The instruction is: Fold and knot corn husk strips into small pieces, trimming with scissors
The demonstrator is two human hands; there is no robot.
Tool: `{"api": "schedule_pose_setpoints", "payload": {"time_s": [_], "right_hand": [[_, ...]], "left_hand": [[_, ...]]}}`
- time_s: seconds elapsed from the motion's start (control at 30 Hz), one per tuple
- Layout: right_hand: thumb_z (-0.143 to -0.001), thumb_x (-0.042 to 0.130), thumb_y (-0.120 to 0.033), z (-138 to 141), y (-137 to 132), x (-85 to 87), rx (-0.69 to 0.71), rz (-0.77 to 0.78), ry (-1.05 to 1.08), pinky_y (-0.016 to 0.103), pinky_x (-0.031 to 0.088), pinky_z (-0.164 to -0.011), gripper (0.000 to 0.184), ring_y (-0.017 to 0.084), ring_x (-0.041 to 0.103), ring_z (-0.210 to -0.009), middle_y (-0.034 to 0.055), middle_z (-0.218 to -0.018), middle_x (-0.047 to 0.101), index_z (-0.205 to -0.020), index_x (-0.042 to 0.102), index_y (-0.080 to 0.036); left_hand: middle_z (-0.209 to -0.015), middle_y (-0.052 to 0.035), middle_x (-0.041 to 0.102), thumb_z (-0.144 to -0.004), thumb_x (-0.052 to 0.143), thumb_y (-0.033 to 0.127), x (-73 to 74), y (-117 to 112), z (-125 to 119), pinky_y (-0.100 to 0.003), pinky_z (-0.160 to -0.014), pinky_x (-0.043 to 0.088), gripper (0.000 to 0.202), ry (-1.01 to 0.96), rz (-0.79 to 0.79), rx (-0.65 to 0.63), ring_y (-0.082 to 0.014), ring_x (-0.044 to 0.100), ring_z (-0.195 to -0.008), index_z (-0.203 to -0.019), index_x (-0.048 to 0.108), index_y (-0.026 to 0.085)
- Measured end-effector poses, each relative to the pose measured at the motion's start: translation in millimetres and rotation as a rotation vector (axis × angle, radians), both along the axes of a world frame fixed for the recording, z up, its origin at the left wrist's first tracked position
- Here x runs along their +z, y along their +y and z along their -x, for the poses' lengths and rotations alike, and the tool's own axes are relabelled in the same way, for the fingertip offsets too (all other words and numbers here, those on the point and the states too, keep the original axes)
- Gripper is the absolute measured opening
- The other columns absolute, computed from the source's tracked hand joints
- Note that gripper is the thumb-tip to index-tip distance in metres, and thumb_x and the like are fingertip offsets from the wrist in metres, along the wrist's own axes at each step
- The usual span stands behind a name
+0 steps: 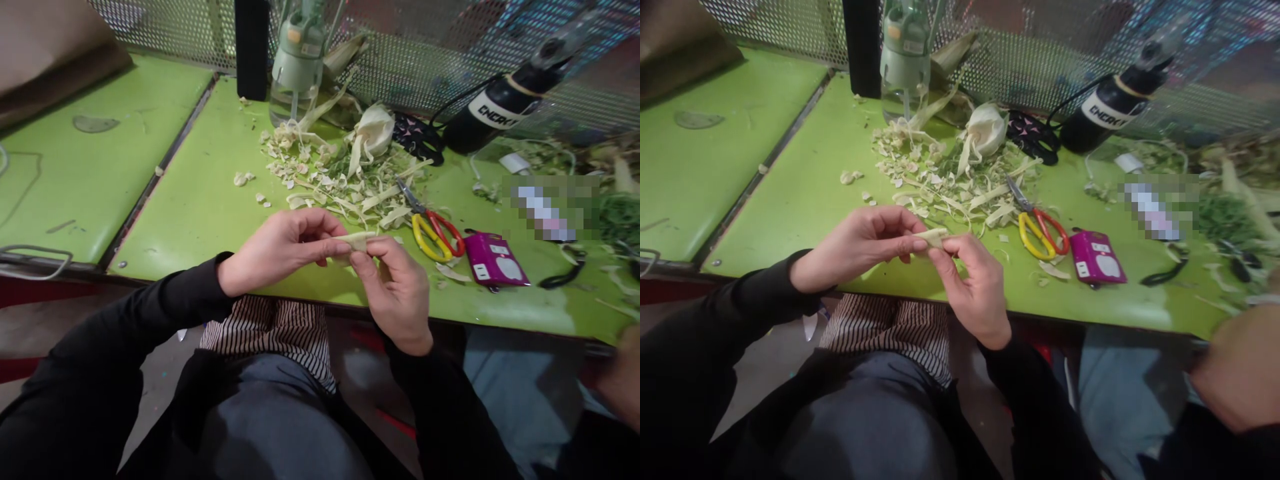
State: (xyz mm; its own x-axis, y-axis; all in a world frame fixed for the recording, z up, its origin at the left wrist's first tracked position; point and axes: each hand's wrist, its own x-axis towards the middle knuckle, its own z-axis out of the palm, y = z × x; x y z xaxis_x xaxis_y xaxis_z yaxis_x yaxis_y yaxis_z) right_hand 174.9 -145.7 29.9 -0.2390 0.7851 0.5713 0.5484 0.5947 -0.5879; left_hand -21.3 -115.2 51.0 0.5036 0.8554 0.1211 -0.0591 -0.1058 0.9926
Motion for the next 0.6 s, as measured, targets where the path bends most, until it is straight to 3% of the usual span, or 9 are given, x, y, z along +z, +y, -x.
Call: {"api": "schedule_pose_setpoints", "payload": {"time_s": [0.13, 0.27, 0.47, 0.6], "right_hand": [[-0.091, 0.068, -0.026, -1, -1, 1.7, -0.073, -0.054, -0.027, 0.031, 0.053, -0.068, 0.005, 0.015, 0.064, -0.073, 0.0002, -0.084, 0.068, -0.092, 0.064, -0.023], [-0.088, 0.072, -0.020, -2, -2, 4.3, -0.033, -0.182, -0.092, 0.034, 0.058, -0.076, 0.034, 0.018, 0.070, -0.085, 0.0030, -0.104, 0.075, -0.120, 0.066, -0.028], [-0.090, 0.068, -0.016, -6, -3, 9.8, -0.040, -0.335, -0.289, 0.034, 0.058, -0.073, 0.027, 0.020, 0.072, -0.080, 0.0031, -0.095, 0.078, -0.115, 0.070, -0.026], [-0.089, 0.069, -0.015, -8, -4, 9.9, -0.035, -0.468, -0.422, 0.037, 0.056, -0.073, 0.029, 0.022, 0.071, -0.080, 0.0056, -0.092, 0.078, -0.117, 0.067, -0.024]], "left_hand": [[-0.078, -0.0021, 0.069, -0.088, 0.068, 0.023, -0.5, -1, 0, -0.017, -0.061, 0.052, 0.013, 0.023, -0.029, 0.003, -0.0057, 0.060, -0.064, -0.088, 0.065, 0.010], [-0.075, -0.0013, 0.069, -0.091, 0.067, 0.028, 0.8, -1, 3, -0.018, -0.060, 0.049, 0.017, 0.116, -0.098, -0.005, -0.0060, 0.060, -0.062, -0.090, 0.068, 0.011], [-0.070, 0.0010, 0.067, -0.089, 0.068, 0.027, 6.2, -1, 5, -0.019, -0.057, 0.041, 0.014, 0.340, -0.305, 0.032, -0.0069, 0.056, -0.062, -0.088, 0.070, 0.013], [-0.067, 0.0024, 0.065, -0.090, 0.067, 0.027, 10.2, -1, 6, -0.019, -0.058, 0.040, 0.014, 0.381, -0.335, 0.012, -0.0066, 0.055, -0.060, -0.088, 0.070, 0.013]]}}
